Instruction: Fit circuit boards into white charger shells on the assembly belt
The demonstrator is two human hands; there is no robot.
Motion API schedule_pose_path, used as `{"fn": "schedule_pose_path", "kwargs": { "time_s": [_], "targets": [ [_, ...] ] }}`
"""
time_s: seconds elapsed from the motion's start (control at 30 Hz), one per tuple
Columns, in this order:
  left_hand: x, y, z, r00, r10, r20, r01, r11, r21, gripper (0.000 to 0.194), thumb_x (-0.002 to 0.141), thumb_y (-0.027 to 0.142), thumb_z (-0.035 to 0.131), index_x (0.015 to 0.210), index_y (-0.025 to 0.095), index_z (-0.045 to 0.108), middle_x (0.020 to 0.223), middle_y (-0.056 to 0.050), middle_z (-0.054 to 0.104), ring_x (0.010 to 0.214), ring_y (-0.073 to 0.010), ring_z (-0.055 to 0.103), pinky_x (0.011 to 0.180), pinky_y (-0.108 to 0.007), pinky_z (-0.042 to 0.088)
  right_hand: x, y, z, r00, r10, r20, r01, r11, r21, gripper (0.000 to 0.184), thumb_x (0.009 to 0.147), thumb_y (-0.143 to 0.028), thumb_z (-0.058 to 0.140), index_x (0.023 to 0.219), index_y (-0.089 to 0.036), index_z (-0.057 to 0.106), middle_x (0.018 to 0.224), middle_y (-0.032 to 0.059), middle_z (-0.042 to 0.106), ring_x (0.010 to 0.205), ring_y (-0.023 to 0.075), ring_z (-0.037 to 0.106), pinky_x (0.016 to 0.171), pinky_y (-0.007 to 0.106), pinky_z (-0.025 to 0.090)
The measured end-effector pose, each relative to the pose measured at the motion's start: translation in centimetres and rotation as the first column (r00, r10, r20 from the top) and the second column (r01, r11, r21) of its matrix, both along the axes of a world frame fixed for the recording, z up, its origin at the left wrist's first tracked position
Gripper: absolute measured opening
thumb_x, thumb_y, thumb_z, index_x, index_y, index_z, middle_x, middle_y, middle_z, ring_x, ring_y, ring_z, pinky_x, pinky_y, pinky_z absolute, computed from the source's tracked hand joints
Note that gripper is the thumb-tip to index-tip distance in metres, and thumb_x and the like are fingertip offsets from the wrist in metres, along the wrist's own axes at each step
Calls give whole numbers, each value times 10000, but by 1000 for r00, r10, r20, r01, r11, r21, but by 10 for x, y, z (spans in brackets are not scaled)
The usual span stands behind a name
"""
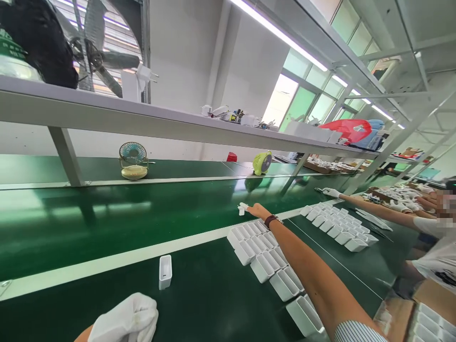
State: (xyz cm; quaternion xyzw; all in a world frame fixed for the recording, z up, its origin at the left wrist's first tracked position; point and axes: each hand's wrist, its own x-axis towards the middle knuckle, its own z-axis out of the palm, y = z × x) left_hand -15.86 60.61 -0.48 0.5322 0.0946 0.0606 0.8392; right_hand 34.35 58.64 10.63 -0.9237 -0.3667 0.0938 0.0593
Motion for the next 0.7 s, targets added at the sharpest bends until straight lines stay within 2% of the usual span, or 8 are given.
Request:
{"fn": "schedule_pose_path", "kwargs": {
  "time_s": [0.2, 0.3, 0.4, 0.5, 0.57, 0.7],
  "targets": [
    [4, 6, -9, 1000, -25, -5, 25, 998, 50, 605, 850, 651, 626, 497, 200, 432, 436, -12, 468, 411, -104, 372, 459, -263, 260, 5, 44, -33, 998, -55, -16, 54, 996, -65, 318, 965, -413, 619, 1112, -133, 644, 1120, 82, 664, 987, 206, 657, 872, 404, 561],
    [6, 8, -14, 1000, -13, -16, 14, 999, 52, 617, 831, 658, 647, 490, 201, 412, 420, 10, 426, 400, -95, 342, 450, -262, 243, -4, 61, -40, 997, -71, 13, 71, 996, -55, 327, 955, -394, 637, 1162, -141, 630, 1187, 94, 644, 1050, 224, 642, 915, 439, 548],
    [5, 7, -9, 999, 11, -45, -8, 998, 58, 597, 848, 637, 642, 495, 195, 452, 434, -6, 471, 406, -104, 374, 446, -262, 253, -20, 71, -40, 999, -46, 27, 47, 999, -16, 335, 952, -372, 644, 1190, -138, 618, 1209, 105, 631, 1070, 234, 634, 924, 451, 545],
    [4, 6, 1, 997, -5, -79, 6, 1000, 18, 555, 862, 624, 633, 540, 185, 530, 486, -35, 563, 415, -119, 435, 443, -259, 281, -49, 78, -33, 996, 89, 9, -90, 994, 68, 336, 952, -352, 644, 1211, -142, 606, 1217, 105, 627, 1056, 229, 637, 907, 438, 553],
    [4, 5, 6, 997, -19, -73, 16, 999, -36, 532, 864, 617, 635, 572, 178, 564, 500, -39, 586, 398, -123, 455, 426, -254, 282, -74, 80, -24, 973, 229, -17, -224, 964, 146, 359, 943, -309, 648, 1255, -145, 582, 1225, 107, 628, 1027, 216, 646, 884, 407, 559],
    [5, 4, 11, 1000, -29, -9, 28, 993, -117, 526, 863, 578, 658, 567, 149, 586, 510, -63, 612, 359, -122, 471, 392, -245, 279, -136, 62, -9, 853, 518, -70, -481, 830, 282, 534, 852, -148, 648, 1370, -135, 518, 1221, 121, 646, 981, 182, 653, 870, 281, 527]
  ]
}}
